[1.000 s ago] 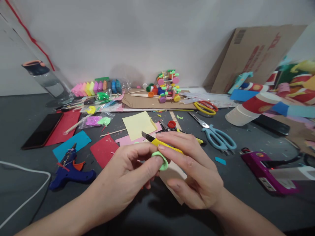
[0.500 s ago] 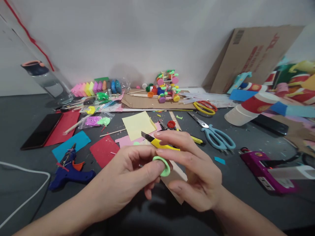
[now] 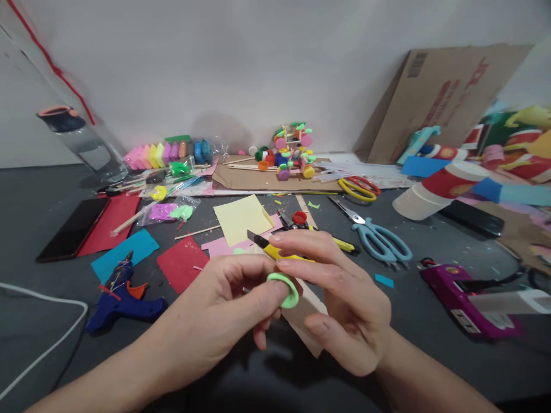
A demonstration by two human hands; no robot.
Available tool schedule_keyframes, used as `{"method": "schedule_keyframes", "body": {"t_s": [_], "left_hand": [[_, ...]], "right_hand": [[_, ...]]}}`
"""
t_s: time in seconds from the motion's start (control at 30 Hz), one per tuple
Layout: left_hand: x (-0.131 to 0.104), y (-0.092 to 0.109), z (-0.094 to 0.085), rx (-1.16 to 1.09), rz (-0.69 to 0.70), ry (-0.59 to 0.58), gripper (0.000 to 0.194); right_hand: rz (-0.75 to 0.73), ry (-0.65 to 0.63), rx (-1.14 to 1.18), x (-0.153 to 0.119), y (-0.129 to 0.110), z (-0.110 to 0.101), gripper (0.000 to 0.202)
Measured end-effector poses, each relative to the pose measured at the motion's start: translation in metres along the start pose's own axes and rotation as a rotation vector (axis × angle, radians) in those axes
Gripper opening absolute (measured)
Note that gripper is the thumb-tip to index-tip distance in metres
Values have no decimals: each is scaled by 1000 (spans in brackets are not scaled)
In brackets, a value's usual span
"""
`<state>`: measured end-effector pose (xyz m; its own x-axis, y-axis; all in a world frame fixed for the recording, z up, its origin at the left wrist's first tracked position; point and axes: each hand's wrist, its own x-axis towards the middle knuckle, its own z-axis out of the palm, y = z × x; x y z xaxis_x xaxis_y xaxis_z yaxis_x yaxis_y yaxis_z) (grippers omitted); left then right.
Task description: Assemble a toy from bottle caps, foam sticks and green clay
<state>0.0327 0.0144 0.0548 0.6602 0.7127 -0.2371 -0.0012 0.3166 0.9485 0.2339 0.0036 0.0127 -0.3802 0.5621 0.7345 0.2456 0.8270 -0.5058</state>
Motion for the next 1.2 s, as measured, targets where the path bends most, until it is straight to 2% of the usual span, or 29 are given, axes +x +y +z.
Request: {"method": "schedule_keyframes", "body": {"t_s": [0.2, 0.4, 0.6, 0.87, 1.2], "left_hand": [[0, 0, 0, -13, -10, -34, 20], [1, 1, -1, 24, -32, -19, 23], [2, 0, -1, -63, -24, -16, 25], [2, -5, 0, -92, -8, 70, 18], [3, 1, 0, -28, 17, 118, 10]], "right_hand": [[-30, -12, -49, 2, 1, 2, 42], [35, 7, -42, 2, 1, 1, 37], [44, -5, -80, 2, -1, 1, 40], [26, 8, -83, 1, 1, 2, 41], [28, -7, -65, 1, -1, 1, 42]]}}
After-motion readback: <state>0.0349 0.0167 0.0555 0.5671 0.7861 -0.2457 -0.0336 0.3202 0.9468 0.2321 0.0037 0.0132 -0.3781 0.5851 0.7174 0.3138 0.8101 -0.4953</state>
